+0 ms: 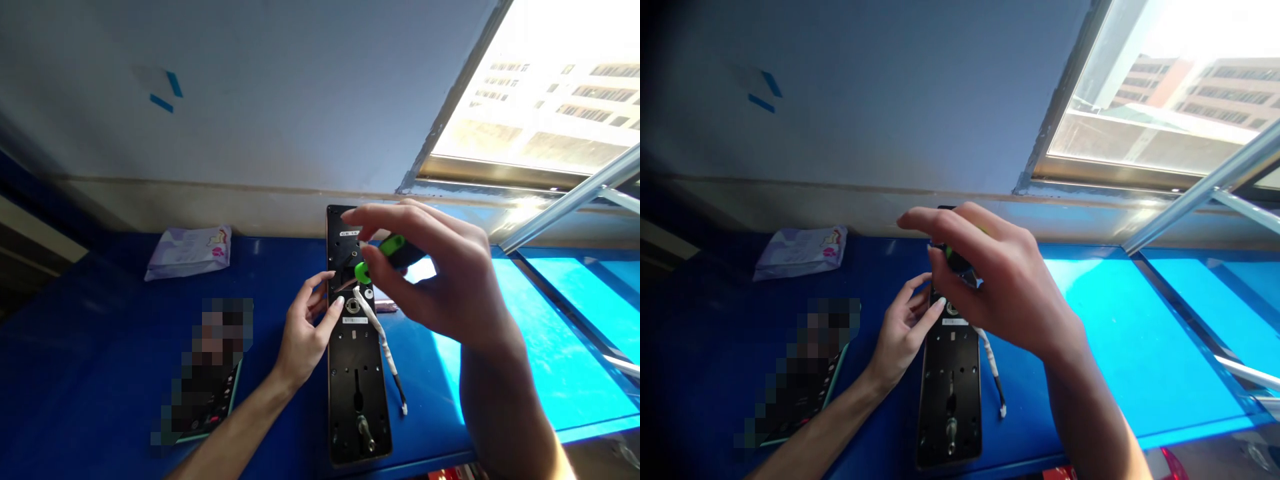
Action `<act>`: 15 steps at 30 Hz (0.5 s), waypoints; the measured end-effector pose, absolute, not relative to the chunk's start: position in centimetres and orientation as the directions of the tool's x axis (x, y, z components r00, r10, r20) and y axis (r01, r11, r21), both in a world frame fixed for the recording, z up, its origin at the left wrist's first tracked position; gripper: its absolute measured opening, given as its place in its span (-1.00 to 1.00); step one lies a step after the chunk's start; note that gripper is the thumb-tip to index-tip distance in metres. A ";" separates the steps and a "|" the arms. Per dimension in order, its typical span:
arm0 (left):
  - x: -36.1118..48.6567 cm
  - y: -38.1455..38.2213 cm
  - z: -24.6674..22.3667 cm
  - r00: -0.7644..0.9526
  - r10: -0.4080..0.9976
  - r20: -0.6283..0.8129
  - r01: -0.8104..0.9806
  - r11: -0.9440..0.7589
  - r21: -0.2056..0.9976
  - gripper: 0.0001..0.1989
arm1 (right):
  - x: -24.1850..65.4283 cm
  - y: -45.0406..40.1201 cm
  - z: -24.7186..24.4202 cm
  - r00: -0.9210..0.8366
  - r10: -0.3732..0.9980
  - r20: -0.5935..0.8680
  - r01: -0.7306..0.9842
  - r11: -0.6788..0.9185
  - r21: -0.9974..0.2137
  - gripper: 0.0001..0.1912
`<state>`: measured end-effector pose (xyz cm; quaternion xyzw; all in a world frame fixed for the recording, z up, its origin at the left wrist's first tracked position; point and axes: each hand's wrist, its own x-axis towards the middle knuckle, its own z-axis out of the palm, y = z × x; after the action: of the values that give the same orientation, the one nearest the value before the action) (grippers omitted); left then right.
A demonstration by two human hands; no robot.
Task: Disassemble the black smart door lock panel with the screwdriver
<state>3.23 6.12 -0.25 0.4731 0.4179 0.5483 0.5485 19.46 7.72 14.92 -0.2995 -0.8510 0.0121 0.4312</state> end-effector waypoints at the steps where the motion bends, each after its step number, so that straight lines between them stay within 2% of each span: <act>1: 3.2 6.1 -0.2 0.051 0.997 0.055 -0.206 -0.044 0.978 -0.49 | 19.6 7.7 14.9 -0.453 0.530 0.717 0.494 0.819 -0.293 -0.62; 3: 3.1 6.1 -0.3 0.055 0.998 0.045 -0.206 -0.033 0.978 -0.48 | 19.7 7.7 14.9 -0.451 0.541 0.710 0.494 0.813 -0.307 -0.57; 6: 3.1 6.2 -0.4 0.051 0.997 0.050 -0.197 -0.039 0.980 -0.49 | 19.8 8.0 14.8 -0.452 0.517 0.727 0.513 0.817 -0.262 -0.76; 9: 3.1 6.1 -0.6 0.045 0.997 0.059 -0.182 -0.050 0.982 -0.51 | 19.8 8.3 14.8 -0.460 0.496 0.736 0.496 0.832 -0.251 -0.84; 10: 3.1 6.1 -0.5 0.044 0.997 0.062 -0.179 -0.054 0.982 -0.51 | 19.8 8.3 14.8 -0.461 0.499 0.734 0.489 0.833 -0.260 -0.82; 13: 3.1 6.2 -0.3 0.039 0.997 0.071 -0.181 -0.063 0.982 -0.51 | 19.8 8.0 14.7 -0.463 0.522 0.716 0.484 0.826 -0.290 -0.54; 15: 3.0 6.2 -0.2 0.035 0.997 0.071 -0.177 -0.063 0.982 -0.51 | 19.8 7.8 14.7 -0.462 0.536 0.706 0.484 0.820 -0.306 -0.44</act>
<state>3.00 6.19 -0.21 0.4807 0.4262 0.5483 0.5354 19.78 7.78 14.74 -0.2987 -0.8544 0.0307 0.4240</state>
